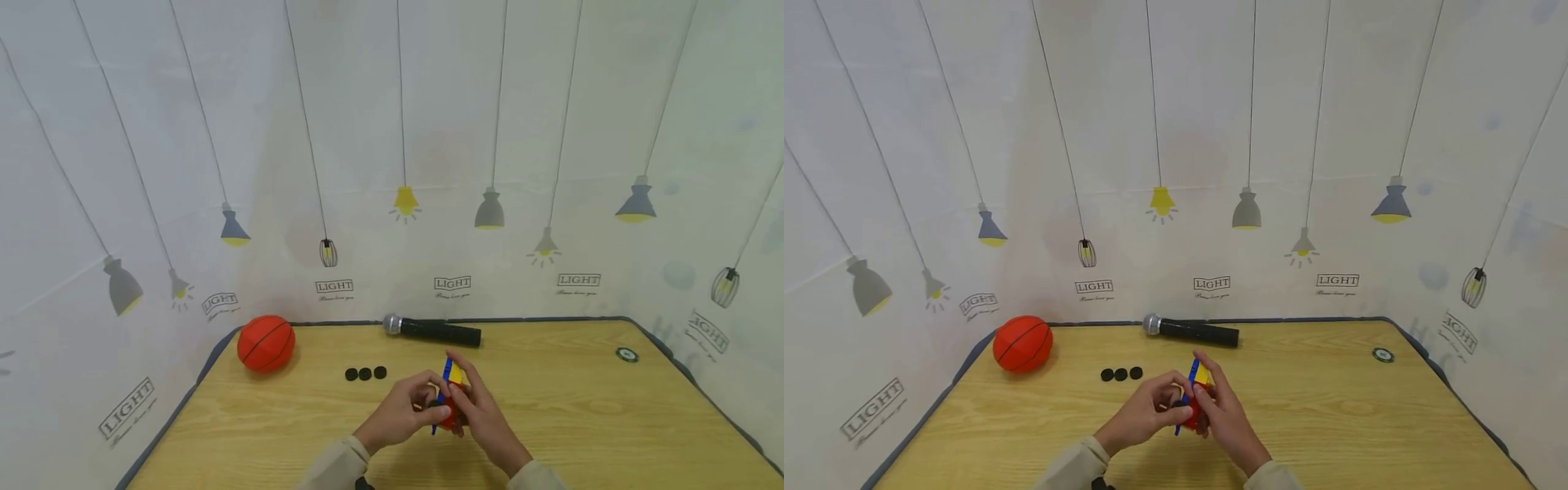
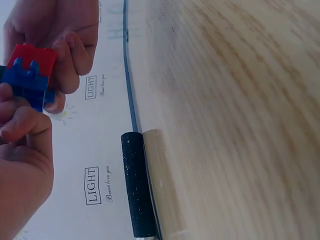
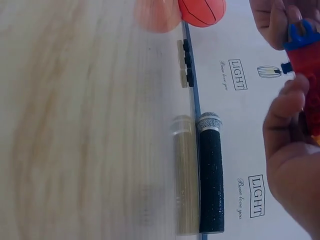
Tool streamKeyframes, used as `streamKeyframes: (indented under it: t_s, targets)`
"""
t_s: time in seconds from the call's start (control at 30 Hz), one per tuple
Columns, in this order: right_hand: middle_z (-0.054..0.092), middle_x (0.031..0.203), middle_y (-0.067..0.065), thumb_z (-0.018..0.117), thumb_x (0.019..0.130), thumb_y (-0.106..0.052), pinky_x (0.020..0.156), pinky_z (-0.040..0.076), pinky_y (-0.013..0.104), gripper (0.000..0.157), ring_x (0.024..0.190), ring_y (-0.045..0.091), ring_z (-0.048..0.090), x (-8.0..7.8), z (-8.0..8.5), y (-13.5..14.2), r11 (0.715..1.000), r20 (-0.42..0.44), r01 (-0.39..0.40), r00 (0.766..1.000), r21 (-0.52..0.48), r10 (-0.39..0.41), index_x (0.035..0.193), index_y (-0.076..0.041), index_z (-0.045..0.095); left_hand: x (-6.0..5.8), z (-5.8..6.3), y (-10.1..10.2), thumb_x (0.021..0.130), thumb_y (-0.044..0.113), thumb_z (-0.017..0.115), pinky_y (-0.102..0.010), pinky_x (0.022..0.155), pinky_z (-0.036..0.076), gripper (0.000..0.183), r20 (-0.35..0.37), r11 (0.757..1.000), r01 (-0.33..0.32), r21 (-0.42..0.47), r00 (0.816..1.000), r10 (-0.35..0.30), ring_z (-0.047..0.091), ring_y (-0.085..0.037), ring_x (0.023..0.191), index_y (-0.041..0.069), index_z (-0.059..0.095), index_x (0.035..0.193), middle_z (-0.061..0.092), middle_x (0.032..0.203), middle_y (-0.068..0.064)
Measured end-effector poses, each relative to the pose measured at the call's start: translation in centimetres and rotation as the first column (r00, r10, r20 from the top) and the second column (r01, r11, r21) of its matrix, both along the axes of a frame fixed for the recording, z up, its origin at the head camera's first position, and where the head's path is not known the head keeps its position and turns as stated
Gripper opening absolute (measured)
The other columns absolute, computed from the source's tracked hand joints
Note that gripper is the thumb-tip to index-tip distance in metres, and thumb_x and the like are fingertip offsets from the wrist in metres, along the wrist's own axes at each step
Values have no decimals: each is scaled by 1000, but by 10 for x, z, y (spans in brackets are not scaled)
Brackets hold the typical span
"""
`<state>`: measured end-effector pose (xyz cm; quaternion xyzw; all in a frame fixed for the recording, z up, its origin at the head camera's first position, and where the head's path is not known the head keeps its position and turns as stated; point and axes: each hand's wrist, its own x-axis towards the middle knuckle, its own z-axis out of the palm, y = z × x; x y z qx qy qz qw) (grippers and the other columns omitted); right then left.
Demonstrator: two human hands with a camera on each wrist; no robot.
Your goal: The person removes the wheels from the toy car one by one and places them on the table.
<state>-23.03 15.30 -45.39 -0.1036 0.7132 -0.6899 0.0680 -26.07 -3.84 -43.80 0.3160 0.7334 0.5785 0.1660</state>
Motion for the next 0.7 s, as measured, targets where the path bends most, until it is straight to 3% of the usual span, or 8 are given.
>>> streamKeyframes:
  t_s: [0.2, 0.33, 0.53, 0.7]
  targets:
    - [60, 90, 8, 48, 107, -26, 47, 42, 23, 43, 53, 12, 45, 1, 1, -1, 996, -42, 86, 995, 3, -86, 148, -37, 39, 0, 5, -3, 99, 25, 64, -17, 62, 44, 19, -57, 995, 81, -54, 995, -84, 49, -1, 65, 13, 71, 112, 65, 89, -15]
    - [58, 75, 6, 54, 105, -24, 42, 39, 23, 36, 44, 10, 42, 1, 3, -1, 987, -47, 159, 986, -21, -160, 139, -32, 48, 0, 11, -1, 98, 20, 66, -17, 62, 44, 15, -79, 991, 97, -93, 991, -105, 49, -1, 65, 14, 73, 109, 67, 89, -15]
    - [63, 64, 8, 63, 100, -20, 37, 42, 24, 28, 41, 10, 48, -2, -4, -5, 957, -192, 286, 943, 48, -272, 126, -27, 60, 6, 10, 4, 93, 10, 71, -17, 59, 39, 7, -57, 993, 73, -89, 995, -78, 46, -3, 63, 10, 72, 99, 64, 82, 1]
    - [65, 64, 7, 65, 98, -19, 40, 45, 24, 28, 46, 10, 53, -3, -10, -8, 946, -233, 312, 930, 94, -283, 125, -27, 63, 11, 4, 6, 90, 4, 72, -16, 58, 38, 5, -53, 997, 15, -73, 998, -19, 45, -3, 62, 7, 71, 92, 71, 87, -1]
